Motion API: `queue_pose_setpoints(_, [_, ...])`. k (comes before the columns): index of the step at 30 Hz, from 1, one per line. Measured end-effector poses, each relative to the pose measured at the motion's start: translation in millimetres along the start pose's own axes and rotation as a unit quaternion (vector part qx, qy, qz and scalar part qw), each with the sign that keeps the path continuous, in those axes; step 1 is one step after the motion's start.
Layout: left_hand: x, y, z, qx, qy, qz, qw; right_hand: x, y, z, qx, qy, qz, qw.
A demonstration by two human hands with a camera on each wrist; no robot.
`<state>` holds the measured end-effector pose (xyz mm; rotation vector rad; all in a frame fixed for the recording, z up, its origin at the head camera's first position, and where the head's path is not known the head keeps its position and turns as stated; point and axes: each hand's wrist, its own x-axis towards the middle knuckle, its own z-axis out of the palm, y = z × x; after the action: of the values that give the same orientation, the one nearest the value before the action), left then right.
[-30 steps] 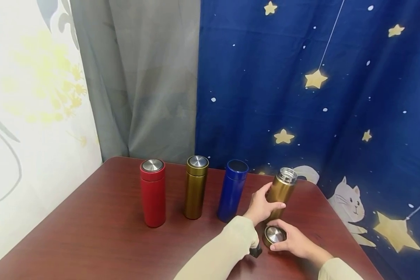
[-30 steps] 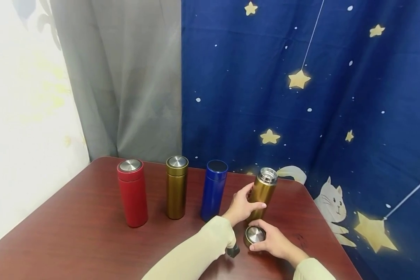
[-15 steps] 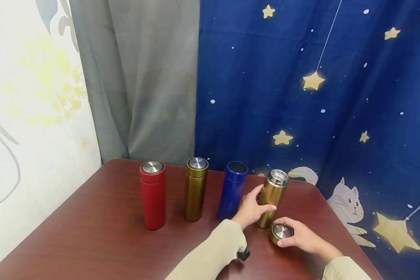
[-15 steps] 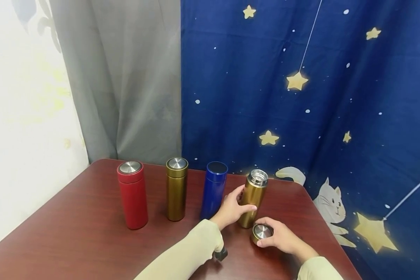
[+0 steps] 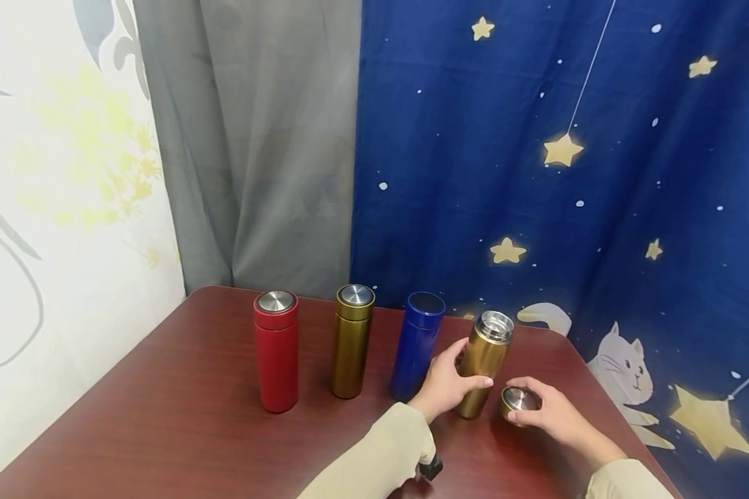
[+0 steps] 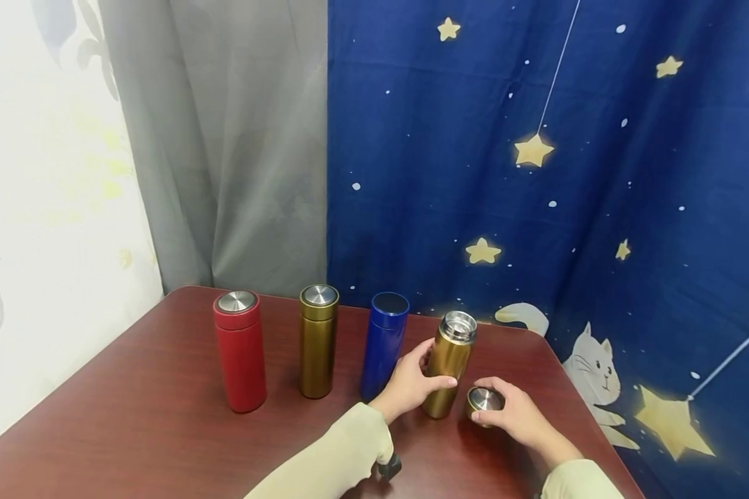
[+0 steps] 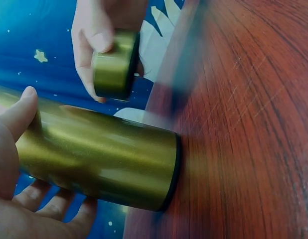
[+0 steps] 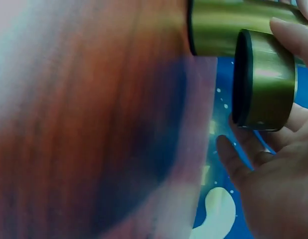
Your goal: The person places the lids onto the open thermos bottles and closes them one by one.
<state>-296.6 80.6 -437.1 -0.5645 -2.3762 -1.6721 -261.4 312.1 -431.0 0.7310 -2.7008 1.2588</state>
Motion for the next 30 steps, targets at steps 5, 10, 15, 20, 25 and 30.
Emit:
queue_pose_setpoints(5, [-3.6,1.8,-1.3,0.028,0.001,-0.003,0.9996,5.2,-7.8,-8.7,-0.050,0.080,-0.024,0.9953])
queue_pose_setpoints(10, [-7.8,4.0,-2.7,0.035,0.004,-0.002,0.9994,8.6,-16.1,-13.6,-0.073,0.144,-0.033,0.9864])
queue_pose_setpoints(15, [-9.3,3.4,-3.8,0.030,-0.002,0.011,0.9995,13.0,-26.8,-16.9,-0.081,0.193,-0.032,0.9773])
queue_pose_setpoints(20, [-7.3,-0.3,-3.3,0.027,-0.017,0.021,0.9993,20.4,-39.7,-24.3,-0.072,0.220,-0.047,0.9717])
queue_pose_setpoints(25, [-6.6,-1.5,-4.3,0.032,-0.023,0.025,0.9989,29.0,-51.9,-25.5,-0.042,0.248,-0.087,0.9639])
queue_pose_setpoints(30, [-6.7,-1.1,-5.1,0.031,-0.031,0.023,0.9987,36.0,-59.7,-23.3,-0.007,0.291,-0.107,0.9508])
